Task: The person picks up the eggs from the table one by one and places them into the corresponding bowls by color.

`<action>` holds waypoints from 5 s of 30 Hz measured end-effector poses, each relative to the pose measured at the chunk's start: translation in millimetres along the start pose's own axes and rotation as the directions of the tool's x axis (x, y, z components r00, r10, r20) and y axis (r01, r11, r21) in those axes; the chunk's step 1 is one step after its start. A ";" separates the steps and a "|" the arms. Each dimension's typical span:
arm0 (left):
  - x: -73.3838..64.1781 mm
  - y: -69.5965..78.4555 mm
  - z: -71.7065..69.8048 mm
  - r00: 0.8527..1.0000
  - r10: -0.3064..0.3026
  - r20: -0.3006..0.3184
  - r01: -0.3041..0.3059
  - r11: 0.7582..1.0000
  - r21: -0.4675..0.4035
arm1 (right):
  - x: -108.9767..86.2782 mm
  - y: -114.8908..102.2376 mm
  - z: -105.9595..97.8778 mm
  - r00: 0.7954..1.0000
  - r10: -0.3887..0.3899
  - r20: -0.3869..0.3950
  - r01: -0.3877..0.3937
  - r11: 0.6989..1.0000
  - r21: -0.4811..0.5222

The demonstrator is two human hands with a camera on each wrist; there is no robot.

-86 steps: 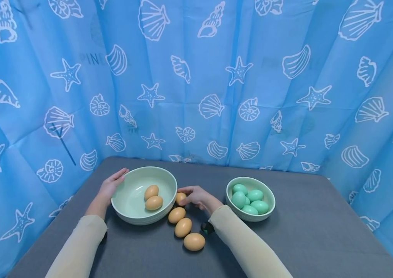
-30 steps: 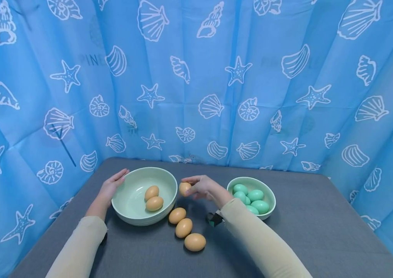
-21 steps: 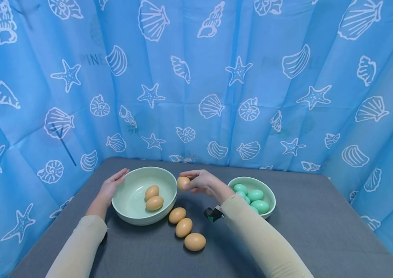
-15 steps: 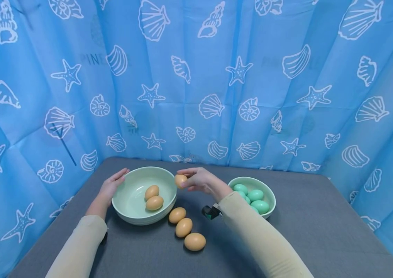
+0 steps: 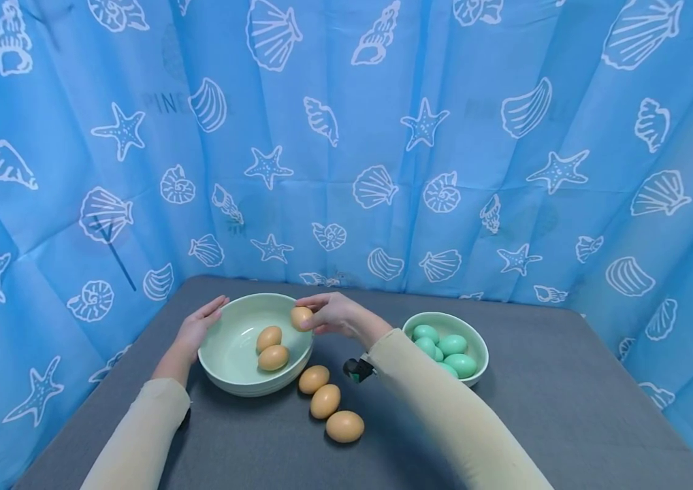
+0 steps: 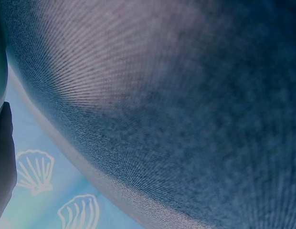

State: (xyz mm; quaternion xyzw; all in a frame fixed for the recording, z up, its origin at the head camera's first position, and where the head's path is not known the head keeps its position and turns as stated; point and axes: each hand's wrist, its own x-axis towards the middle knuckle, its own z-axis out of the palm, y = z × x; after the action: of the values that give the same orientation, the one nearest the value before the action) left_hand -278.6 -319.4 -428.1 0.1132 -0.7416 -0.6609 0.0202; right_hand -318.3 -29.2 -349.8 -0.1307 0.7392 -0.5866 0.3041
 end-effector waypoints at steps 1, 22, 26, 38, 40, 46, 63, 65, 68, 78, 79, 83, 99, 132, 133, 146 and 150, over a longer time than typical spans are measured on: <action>0.0 0.0 -0.3 1.000 0.002 0.001 -0.002 1.000 0.002 | 1.5 -0.6 1.5 1.000 -0.001 0.007 0.001 1.000 -0.006; -1.0 1.1 0.9 1.000 -0.011 -0.017 0.010 0.999 -0.039 | 36.2 -3.5 31.0 0.998 0.041 0.043 -0.030 0.974 -0.225; 0.5 0.5 1.3 1.000 -0.016 -0.024 0.015 0.999 -0.037 | 41.1 -0.4 36.4 0.999 0.042 0.024 -0.034 0.958 -0.284; 1.0 0.8 3.8 1.000 -0.019 -0.022 0.018 1.000 -0.021 | 49.0 8.2 50.6 0.996 0.087 -0.004 -0.085 0.965 -0.249; 1.5 0.4 3.8 0.999 -0.022 -0.028 0.021 0.999 -0.024 | 50.6 9.7 52.6 0.996 0.090 0.002 -0.087 0.964 -0.251; 0.7 0.5 3.2 1.000 -0.004 -0.014 0.003 0.999 -0.037 | 55.6 14.2 54.6 0.993 0.116 0.011 -0.110 0.966 -0.233; -1.5 -1.0 3.1 0.999 0.031 -0.015 -0.031 0.999 -0.022 | 62.9 21.9 58.7 0.985 0.117 0.126 -0.066 0.934 -0.351; -1.9 -0.2 3.5 0.999 0.030 -0.020 -0.031 0.999 -0.018 | 62.3 21.5 59.4 0.986 0.117 0.121 -0.067 0.933 -0.354; -2.1 0.7 3.3 0.999 0.026 -0.021 -0.026 1.000 -0.008 | 62.1 21.0 59.3 0.986 0.120 0.113 -0.075 0.937 -0.342; -2.3 -0.2 2.9 1.000 0.007 -0.022 -0.007 1.000 -0.008 | 58.1 16.8 58.2 0.985 0.124 0.117 -0.076 0.932 -0.353; -2.1 -0.7 2.7 1.000 0.010 -0.023 -0.010 1.000 -0.007 | 57.1 16.2 57.9 0.986 0.123 0.116 -0.075 0.932 -0.355; -1.5 -1.8 2.2 0.999 0.024 -0.026 -0.024 1.000 -0.012 | 49.9 11.3 55.2 0.986 0.124 0.116 -0.077 0.935 -0.346; -0.4 -4.0 -1.2 1.000 0.018 -0.024 -0.018 1.000 -0.018 | 16.7 9.2 33.6 0.995 0.006 0.100 0.012 0.983 -0.182; -1.6 4.1 -3.1 1.000 0.003 -0.016 -0.003 1.000 -0.016 | -37.3 31.7 -37.5 0.838 0.052 0.543 0.138 0.943 -0.303; -1.4 4.1 -3.0 1.000 0.003 -0.015 -0.003 1.000 -0.016 | -38.1 33.7 -39.0 0.832 0.062 0.552 0.133 0.943 -0.306; -2.3 3.5 -0.5 1.000 0.002 -0.018 -0.002 1.000 -0.011 | -45.1 54.8 -52.0 0.799 0.227 0.556 0.040 0.904 -0.426; -2.2 3.0 0.0 1.000 -0.004 -0.020 0.003 1.000 -0.007 | -47.2 60.4 -52.4 0.785 0.272 0.556 0.031 0.880 -0.474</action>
State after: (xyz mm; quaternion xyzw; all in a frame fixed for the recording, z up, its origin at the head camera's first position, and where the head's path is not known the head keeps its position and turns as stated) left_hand -277.0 -318.7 -424.9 0.1211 -0.7388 -0.6625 0.0269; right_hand -303.2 54.8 -386.4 -0.3307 0.7257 -0.3002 0.5233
